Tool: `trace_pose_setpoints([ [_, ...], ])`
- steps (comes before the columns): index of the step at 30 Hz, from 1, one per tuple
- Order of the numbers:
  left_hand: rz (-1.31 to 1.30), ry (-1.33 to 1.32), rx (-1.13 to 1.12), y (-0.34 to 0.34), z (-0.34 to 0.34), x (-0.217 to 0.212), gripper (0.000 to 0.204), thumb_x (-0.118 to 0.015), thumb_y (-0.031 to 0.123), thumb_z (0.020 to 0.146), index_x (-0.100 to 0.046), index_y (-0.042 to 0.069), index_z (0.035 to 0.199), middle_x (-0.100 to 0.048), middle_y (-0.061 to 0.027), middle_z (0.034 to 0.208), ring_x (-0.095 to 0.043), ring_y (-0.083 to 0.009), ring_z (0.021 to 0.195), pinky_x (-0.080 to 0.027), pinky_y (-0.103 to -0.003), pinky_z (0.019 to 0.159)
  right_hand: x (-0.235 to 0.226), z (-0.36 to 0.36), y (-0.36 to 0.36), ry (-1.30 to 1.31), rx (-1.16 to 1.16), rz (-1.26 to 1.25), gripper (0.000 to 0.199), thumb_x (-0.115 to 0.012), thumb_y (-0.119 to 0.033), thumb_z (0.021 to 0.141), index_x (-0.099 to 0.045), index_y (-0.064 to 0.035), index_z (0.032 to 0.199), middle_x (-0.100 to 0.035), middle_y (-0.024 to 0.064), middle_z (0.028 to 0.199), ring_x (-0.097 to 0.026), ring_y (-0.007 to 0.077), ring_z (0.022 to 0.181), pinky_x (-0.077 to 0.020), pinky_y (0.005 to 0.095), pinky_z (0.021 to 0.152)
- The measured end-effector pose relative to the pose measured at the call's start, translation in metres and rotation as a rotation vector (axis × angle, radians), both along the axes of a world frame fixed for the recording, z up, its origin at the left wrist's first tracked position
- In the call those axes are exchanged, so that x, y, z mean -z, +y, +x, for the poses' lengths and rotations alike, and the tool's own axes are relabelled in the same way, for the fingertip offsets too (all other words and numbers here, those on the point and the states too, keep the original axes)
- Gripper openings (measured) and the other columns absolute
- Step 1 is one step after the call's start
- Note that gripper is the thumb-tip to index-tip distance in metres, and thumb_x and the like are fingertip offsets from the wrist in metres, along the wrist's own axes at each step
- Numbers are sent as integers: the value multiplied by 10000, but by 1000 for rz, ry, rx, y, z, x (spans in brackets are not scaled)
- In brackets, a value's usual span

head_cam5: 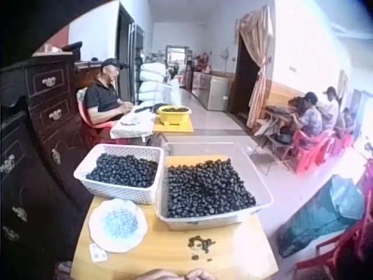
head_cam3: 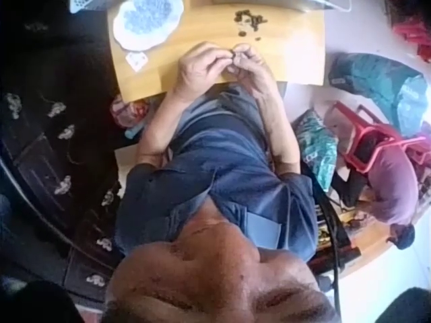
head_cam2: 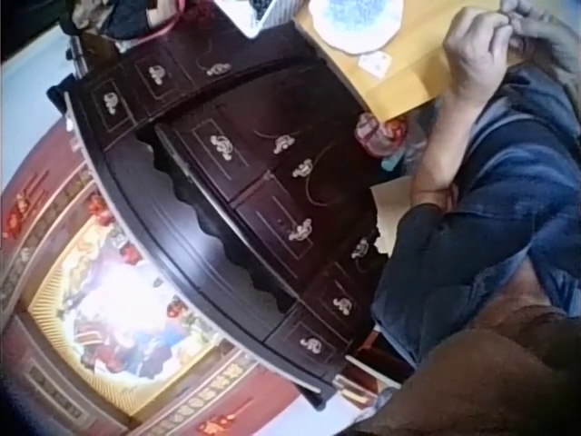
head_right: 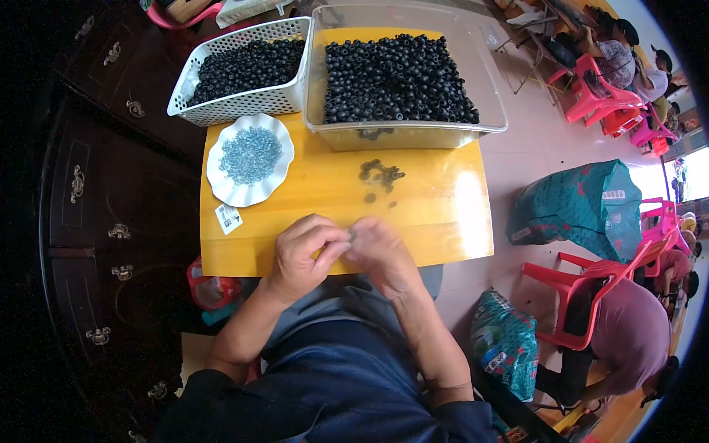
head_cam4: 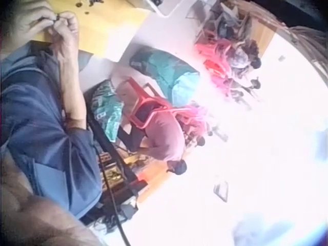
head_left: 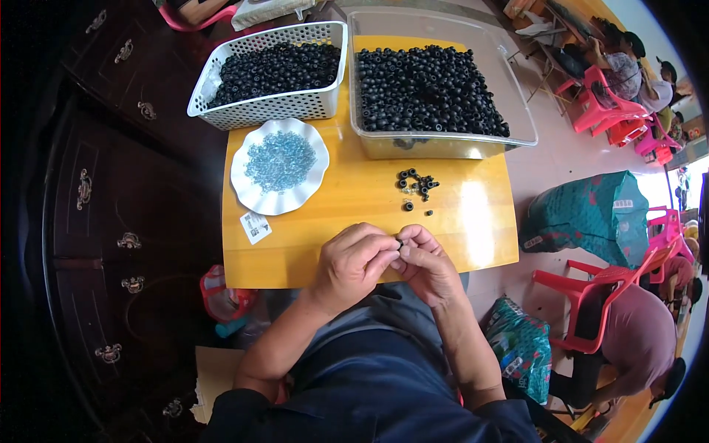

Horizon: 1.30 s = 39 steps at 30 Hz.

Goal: The person picks up a small bead from a dish and inserts it into a black plastic component by hand. They repeat this process, handling the beads and components one at a time, and then place the assembled pieces onto the table surface.

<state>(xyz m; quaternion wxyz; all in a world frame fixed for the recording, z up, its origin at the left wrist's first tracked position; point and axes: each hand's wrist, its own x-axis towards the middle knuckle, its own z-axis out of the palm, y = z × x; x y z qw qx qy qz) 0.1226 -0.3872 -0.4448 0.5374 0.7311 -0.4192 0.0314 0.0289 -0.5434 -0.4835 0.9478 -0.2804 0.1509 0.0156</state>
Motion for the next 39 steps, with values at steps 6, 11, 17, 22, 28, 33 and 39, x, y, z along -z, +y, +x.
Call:
trace_pose_setpoints([
  [6,22,13,8,1,1,2,171,-785,-10,779,-688,49,908,-672,-89,839,-675,-278,750,-536,-374,652,3,-2,3,-5,13,9,199,-696,-57,952,-630,-62,1140,-674,1,956,-671,125,939,-564,306,895],
  [11,-26,164,35,2,-1,6,164,-779,-55,787,-694,16,908,-676,-102,844,-666,-217,706,-526,-312,630,7,-6,6,-21,19,48,218,-705,-64,949,-638,-52,1155,-657,-1,923,-685,140,941,-581,305,891],
  [17,-39,415,95,4,-3,12,174,-779,-58,820,-638,0,904,-639,-37,813,-612,-101,691,-500,-250,616,9,-11,8,-79,-4,89,215,-714,-68,943,-643,-49,1146,-684,27,960,-693,160,941,-585,311,886],
  [22,-64,812,253,5,-2,16,187,-755,5,887,-600,8,992,-629,1,825,-596,-64,724,-490,-216,661,13,-16,6,-75,-15,55,206,-726,-70,933,-650,-54,1124,-694,46,971,-693,174,929,-585,317,874],
  [28,-132,1053,402,-11,2,8,203,-735,79,929,-620,5,1079,-647,7,859,-594,-51,739,-484,-210,683,9,-29,-5,-138,22,77,231,-719,-66,931,-630,-61,1144,-686,78,1018,-687,181,920,-596,329,866],
  [33,156,310,36,-47,5,16,291,-732,79,871,-650,55,1150,-676,-94,878,-696,-181,746,-546,-316,646,10,-39,-23,-92,184,95,248,-674,-61,945,-613,-81,1184,-668,97,1085,-677,179,927,-608,337,855],
  [39,309,-50,-49,-81,1,44,261,-689,140,882,-679,74,1135,-695,-113,1007,-703,-331,812,-573,-418,702,16,-56,-39,-60,282,106,233,-654,-76,957,-618,-87,1187,-684,98,1106,-690,171,926,-607,331,858],
])
